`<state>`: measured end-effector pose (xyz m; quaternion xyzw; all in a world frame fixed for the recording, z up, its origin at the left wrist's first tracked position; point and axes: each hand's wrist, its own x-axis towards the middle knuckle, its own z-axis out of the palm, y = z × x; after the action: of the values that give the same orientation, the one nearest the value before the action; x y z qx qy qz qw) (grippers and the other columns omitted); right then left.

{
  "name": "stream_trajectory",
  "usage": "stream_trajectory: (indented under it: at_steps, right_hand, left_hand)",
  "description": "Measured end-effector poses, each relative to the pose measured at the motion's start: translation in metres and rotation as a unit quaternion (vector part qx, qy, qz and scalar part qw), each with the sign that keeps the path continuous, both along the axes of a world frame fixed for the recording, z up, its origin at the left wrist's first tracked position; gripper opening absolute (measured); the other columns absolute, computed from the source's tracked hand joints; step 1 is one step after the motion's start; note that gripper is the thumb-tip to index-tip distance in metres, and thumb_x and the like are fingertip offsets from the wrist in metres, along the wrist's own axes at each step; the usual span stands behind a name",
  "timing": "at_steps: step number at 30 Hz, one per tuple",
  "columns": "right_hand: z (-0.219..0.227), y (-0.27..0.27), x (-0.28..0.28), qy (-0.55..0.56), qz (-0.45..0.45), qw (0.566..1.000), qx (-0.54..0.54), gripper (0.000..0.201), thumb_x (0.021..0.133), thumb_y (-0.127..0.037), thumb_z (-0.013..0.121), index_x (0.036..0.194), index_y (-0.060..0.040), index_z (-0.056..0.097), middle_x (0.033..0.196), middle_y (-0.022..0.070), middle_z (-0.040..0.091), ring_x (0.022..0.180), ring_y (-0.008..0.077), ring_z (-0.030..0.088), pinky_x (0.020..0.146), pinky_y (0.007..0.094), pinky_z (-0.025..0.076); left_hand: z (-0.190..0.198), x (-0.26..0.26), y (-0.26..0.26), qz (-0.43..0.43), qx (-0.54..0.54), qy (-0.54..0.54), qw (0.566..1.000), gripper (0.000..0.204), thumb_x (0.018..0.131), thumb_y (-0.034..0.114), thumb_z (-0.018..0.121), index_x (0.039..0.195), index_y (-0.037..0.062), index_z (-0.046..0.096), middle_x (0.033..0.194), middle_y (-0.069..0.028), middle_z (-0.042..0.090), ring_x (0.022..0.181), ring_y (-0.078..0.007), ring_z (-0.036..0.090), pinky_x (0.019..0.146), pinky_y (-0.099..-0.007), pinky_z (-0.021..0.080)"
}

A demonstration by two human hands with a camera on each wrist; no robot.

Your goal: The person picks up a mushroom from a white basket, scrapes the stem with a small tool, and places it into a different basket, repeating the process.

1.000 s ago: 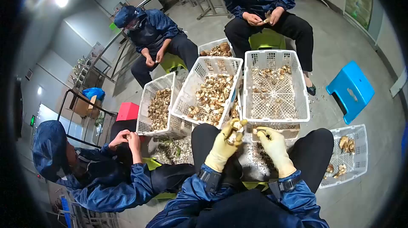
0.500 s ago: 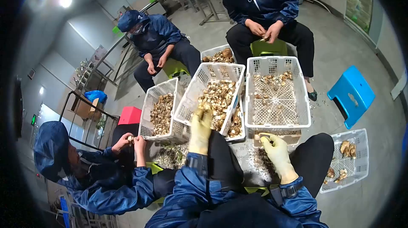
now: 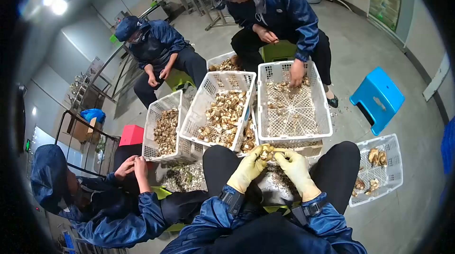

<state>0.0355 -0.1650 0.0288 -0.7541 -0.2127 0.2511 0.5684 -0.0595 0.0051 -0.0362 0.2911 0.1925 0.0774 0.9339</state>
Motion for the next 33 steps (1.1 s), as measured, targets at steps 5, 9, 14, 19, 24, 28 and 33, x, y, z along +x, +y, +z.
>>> stream_trajectory:
  at_steps: [5, 9, 14, 19, 24, 28, 33]
  right_hand:
    - [0.001, 0.004, -0.001, 0.006, 0.005, 0.998, 0.069, 0.022, 0.090, -0.018, 0.070, 0.100, 0.0007, 0.074, 0.102, 0.0023, 0.074, 0.077, 0.0047, 0.061, 0.068, 0.0208, 0.049]
    - [-0.024, 0.005, 0.004, -0.080, 0.017, 0.993, 0.088, 0.020, 0.091, -0.015, 0.069, 0.099, 0.0029, 0.074, 0.113, 0.0059, 0.073, 0.095, 0.0104, 0.065, 0.083, 0.0239, 0.050]
    - [-0.022, 0.009, 0.001, -0.044, 0.024, 0.995, 0.084, 0.021, 0.091, -0.014, 0.068, 0.102, 0.0031, 0.073, 0.116, 0.0100, 0.072, 0.104, 0.0154, 0.066, 0.088, 0.0271, 0.050]
    - [-0.029, 0.010, 0.001, -0.063, 0.019, 0.995, 0.069, 0.024, 0.092, -0.014, 0.066, 0.106, 0.0037, 0.072, 0.115, 0.0095, 0.071, 0.101, 0.0135, 0.065, 0.086, 0.0269, 0.051]
    - [-0.018, 0.011, 0.000, 0.051, 0.022, 0.994, 0.096, 0.024, 0.094, -0.012, 0.063, 0.109, 0.0054, 0.071, 0.115, 0.0065, 0.071, 0.098, 0.0101, 0.064, 0.085, 0.0245, 0.052]
    - [-0.012, 0.012, 0.003, 0.094, 0.032, 0.985, 0.140, 0.023, 0.096, -0.010, 0.061, 0.109, 0.0058, 0.071, 0.119, 0.0055, 0.069, 0.098, 0.0090, 0.064, 0.086, 0.0230, 0.052]
    - [-0.025, 0.011, 0.007, 0.106, 0.060, 0.981, 0.149, 0.024, 0.096, -0.011, 0.062, 0.109, 0.0066, 0.071, 0.128, 0.0067, 0.065, 0.103, 0.0100, 0.063, 0.089, 0.0232, 0.050]
  left_hand:
    - [0.004, 0.000, -0.001, -0.016, 0.054, 0.047, 0.997, 0.034, 0.106, 0.029, 0.047, 0.130, 0.0066, 0.057, 0.115, -0.0049, 0.068, 0.084, -0.0126, 0.067, 0.063, -0.0210, 0.050]
    - [-0.001, 0.002, 0.000, -0.005, 0.087, 0.100, 0.991, 0.033, 0.106, 0.030, 0.046, 0.127, 0.0076, 0.060, 0.110, -0.0028, 0.070, 0.083, -0.0111, 0.067, 0.062, -0.0210, 0.049]
    - [0.012, -0.001, -0.004, 0.021, 0.086, 0.071, 0.994, 0.037, 0.105, 0.029, 0.049, 0.132, 0.0043, 0.057, 0.116, -0.0036, 0.068, 0.091, -0.0118, 0.066, 0.075, -0.0247, 0.052]
    - [0.014, 0.000, -0.006, 0.001, 0.162, 0.045, 0.986, 0.038, 0.102, 0.019, 0.055, 0.136, 0.0027, 0.054, 0.117, -0.0049, 0.066, 0.099, -0.0107, 0.063, 0.085, -0.0235, 0.051]
    - [0.031, -0.005, -0.008, -0.002, 0.114, 0.011, 0.993, 0.038, 0.101, 0.014, 0.057, 0.137, 0.0035, 0.053, 0.117, -0.0043, 0.064, 0.095, -0.0098, 0.062, 0.084, -0.0237, 0.051]
    - [0.031, -0.005, -0.008, -0.025, 0.126, -0.008, 0.992, 0.038, 0.100, 0.012, 0.058, 0.137, 0.0028, 0.054, 0.116, -0.0035, 0.063, 0.094, -0.0104, 0.061, 0.083, -0.0240, 0.051]
    - [0.014, -0.001, -0.004, -0.048, 0.103, -0.049, 0.992, 0.041, 0.097, 0.009, 0.063, 0.135, -0.0015, 0.052, 0.117, -0.0068, 0.064, 0.100, -0.0100, 0.062, 0.085, -0.0231, 0.050]
